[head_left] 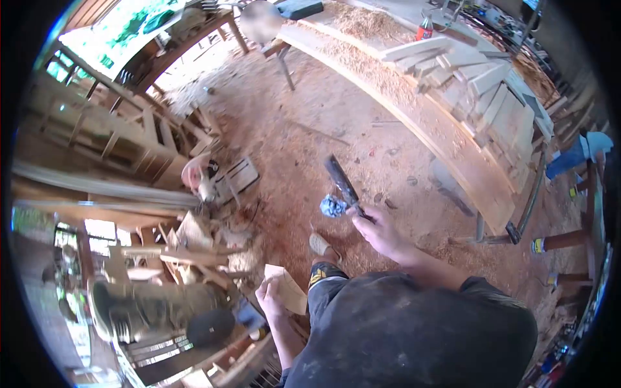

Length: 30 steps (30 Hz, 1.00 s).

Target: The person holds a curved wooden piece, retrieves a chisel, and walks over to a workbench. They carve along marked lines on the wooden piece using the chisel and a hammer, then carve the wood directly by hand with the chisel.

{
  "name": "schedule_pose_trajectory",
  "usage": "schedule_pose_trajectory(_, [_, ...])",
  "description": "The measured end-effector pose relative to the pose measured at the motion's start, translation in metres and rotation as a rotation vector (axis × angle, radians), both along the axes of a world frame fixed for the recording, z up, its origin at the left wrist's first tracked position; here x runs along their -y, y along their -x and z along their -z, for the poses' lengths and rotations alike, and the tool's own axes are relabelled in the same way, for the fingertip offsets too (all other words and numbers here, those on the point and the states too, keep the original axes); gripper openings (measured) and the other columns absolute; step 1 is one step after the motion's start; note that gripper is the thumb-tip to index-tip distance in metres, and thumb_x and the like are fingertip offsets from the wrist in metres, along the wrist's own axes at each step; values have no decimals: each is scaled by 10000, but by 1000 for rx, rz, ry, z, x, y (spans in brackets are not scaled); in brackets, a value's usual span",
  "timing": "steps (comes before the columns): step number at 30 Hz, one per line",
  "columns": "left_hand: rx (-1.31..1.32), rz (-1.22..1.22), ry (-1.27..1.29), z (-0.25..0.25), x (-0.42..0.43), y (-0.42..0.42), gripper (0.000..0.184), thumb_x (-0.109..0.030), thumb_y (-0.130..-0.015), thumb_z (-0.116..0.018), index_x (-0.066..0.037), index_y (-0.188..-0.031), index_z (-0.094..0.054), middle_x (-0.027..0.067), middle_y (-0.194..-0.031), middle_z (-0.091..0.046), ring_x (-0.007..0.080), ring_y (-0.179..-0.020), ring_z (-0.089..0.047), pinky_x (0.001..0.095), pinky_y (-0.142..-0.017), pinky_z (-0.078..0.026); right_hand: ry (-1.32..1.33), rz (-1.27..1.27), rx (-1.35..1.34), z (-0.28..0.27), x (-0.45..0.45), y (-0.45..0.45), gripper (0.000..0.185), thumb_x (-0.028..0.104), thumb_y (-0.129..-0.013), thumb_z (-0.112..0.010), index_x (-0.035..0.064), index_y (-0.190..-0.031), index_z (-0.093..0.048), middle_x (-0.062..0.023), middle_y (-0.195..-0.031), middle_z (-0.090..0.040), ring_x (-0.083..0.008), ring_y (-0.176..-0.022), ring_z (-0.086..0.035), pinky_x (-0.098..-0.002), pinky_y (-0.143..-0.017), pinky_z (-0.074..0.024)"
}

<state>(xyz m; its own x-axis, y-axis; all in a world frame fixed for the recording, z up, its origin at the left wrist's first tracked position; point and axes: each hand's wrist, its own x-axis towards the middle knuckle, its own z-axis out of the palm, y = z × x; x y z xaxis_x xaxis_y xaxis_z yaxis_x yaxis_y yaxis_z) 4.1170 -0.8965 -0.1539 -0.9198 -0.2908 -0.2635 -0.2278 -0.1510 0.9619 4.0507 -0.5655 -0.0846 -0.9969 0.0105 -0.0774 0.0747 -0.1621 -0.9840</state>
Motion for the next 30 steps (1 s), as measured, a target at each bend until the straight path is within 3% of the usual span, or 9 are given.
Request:
schedule_pose_trajectory(2, [30,-13,-65,3,6,71,159,-34,-909,-570,25,-898,-718,-38,-815,-635,50,-742,-538,203,-677,-419,-438,-90,18,3,-1,47,174,161,-990,-568,16,-1042,-649,42,-719,-528,-44,-612,-437,-239,-551,-360])
schedule_pose_trajectory(6, [-26,112,-116,-22,20,221,153,-68,-920,-570,-32,-821,-680,-81,-723,-550,24,-668,-463,215,-584,-341,-337,98,-21,3,10,131,150,154,-988,-574,34,-979,-663,63,-735,-518,-37,-665,-441,-249,-600,-370])
schedule_pose_trajectory(8, [-52,235,-119,-55,15,296,145,-75,-934,-596,-37,-821,-678,-81,-708,-552,21,-630,-452,216,-554,-343,-301,178,-1,-38,16,171,228,214,-962,-597,0,-902,-651,-11,-681,-562,-100,-654,-515,-307,-613,-416])
schedule_pose_trajectory(11, [-38,355,-95,-94,1,395,163,-54,-948,-648,-43,-785,-647,-69,-668,-538,20,-578,-458,220,-502,-351,-486,232,118,-28,1,229,221,242,-933,-625,28,-886,-658,-8,-667,-572,-103,-632,-519,-319,-592,-420])
schedule_pose_trajectory(14, [-163,395,-150,-85,-10,488,322,4,-945,-637,-93,-664,-513,-76,-620,-497,-6,-513,-406,202,-432,-279,-587,377,202,-35,1,284,209,228,-922,-629,27,-879,-663,-2,-648,-563,-105,-586,-505,-312,-546,-399])
schedule_pose_trajectory(16, [-223,433,6,-65,-7,551,154,-84,-959,-635,-12,-825,-654,-46,-697,-583,40,-646,-515,226,-536,-402,-521,428,202,-35,0,330,214,223,-917,-633,16,-875,-662,-3,-643,-563,-102,-573,-501,-301,-533,-394])
schedule_pose_trajectory(18, [-191,455,151,-64,-5,609,163,-128,-960,-634,14,-998,-704,-16,-786,-650,68,-744,-567,235,-623,-458,-460,414,225,-16,-5,385,219,218,-913,-636,5,-871,-662,-5,-639,-562,-98,-560,-498,-291,-521,-388])
schedule_pose_trajectory(22, [-171,269,43,-64,13,718,209,-159,-963,-632,-11,-1090,-710,17,-860,-692,82,-745,-611,245,-642,-505,-521,493,192,10,-7,551,224,214,-908,-661,7,-828,-631,31,-640,-530,-67,-562,-468,-268,-521,-365])
schedule_pose_trajectory(30, [-89,-226,2,-71,122,853,168,-106,-936,-640,41,-992,-697,57,-873,-699,132,-752,-662,260,-680,-527,-466,175,-158,-81,30,851,180,185,-934,-646,41,-826,-628,43,-653,-504,-53,-601,-434,-261,-554,-354])
